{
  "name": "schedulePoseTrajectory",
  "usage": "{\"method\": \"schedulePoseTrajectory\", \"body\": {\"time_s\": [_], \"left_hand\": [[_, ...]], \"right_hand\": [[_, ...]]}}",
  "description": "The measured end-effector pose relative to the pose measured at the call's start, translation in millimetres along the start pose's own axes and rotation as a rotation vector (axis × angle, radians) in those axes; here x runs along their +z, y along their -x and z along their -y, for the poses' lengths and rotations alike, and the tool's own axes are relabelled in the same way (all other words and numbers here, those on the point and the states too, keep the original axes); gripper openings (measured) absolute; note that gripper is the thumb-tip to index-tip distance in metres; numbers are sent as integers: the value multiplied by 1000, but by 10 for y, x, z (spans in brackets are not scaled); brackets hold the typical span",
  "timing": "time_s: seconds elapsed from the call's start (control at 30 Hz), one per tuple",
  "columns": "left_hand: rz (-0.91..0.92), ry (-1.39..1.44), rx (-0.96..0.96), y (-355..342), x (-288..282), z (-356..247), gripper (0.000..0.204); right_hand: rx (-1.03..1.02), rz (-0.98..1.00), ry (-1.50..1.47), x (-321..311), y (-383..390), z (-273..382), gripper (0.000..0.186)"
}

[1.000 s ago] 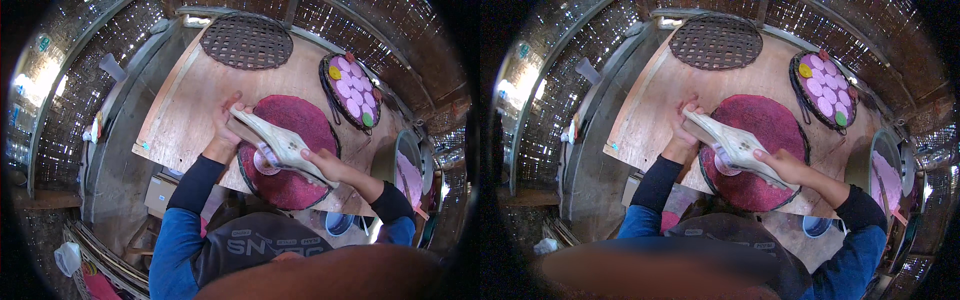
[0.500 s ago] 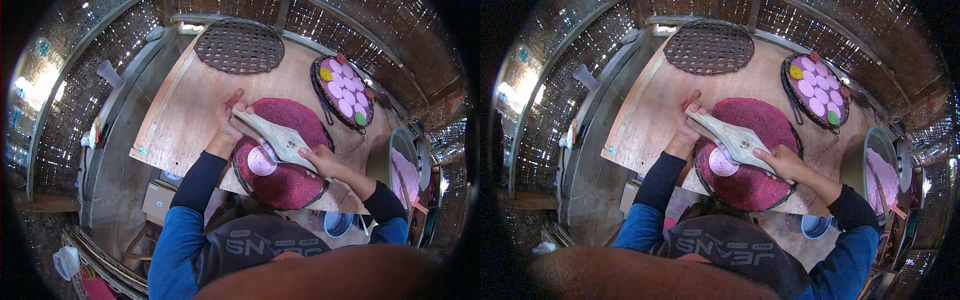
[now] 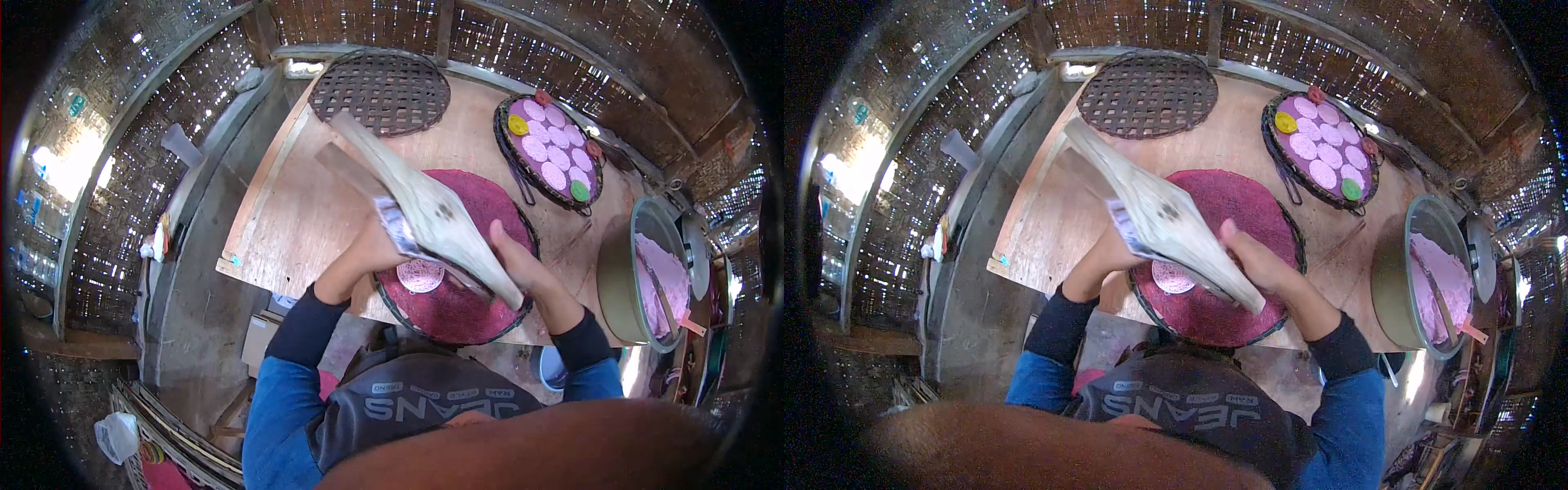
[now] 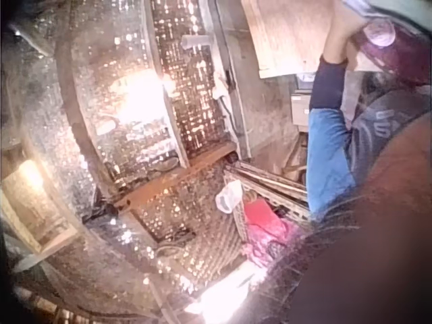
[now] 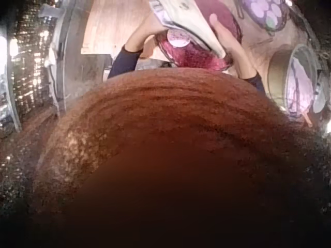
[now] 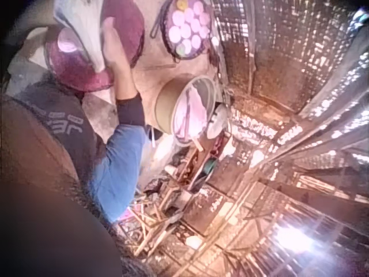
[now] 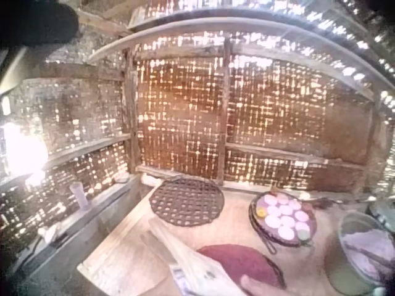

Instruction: The person scoops pink batter into a wooden mold, presses it, and releases round cakes onto a woven tray. They repeat this process multiple times, arranging the finished cakes on the tray.

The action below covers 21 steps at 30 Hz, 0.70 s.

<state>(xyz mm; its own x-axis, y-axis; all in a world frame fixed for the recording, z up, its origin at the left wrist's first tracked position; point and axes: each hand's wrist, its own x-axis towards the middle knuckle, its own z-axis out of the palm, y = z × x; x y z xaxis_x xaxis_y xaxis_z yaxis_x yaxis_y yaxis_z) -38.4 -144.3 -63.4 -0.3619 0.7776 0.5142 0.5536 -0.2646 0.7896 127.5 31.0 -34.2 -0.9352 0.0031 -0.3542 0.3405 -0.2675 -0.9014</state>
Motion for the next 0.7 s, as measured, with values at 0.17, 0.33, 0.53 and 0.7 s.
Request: {"method": "schedulePoseTrajectory", "body": {"time_s": [0.17,0.33,0.53,0.7], "left_hand": [[-348,187,-326,404,-79,38,34],[-610,417,-385,601,-148,55,28],[-698,428,-364,594,-150,69,30],[-687,472,-459,609,-161,102,29]], "right_hand": [[-424,-413,980,-228,-242,-1074,50],[-474,-587,1462,87,-241,-1176,52],[-507,-508,1506,164,-144,-1103,47],[-530,-625,1488,116,-108,-1127,45]]}}
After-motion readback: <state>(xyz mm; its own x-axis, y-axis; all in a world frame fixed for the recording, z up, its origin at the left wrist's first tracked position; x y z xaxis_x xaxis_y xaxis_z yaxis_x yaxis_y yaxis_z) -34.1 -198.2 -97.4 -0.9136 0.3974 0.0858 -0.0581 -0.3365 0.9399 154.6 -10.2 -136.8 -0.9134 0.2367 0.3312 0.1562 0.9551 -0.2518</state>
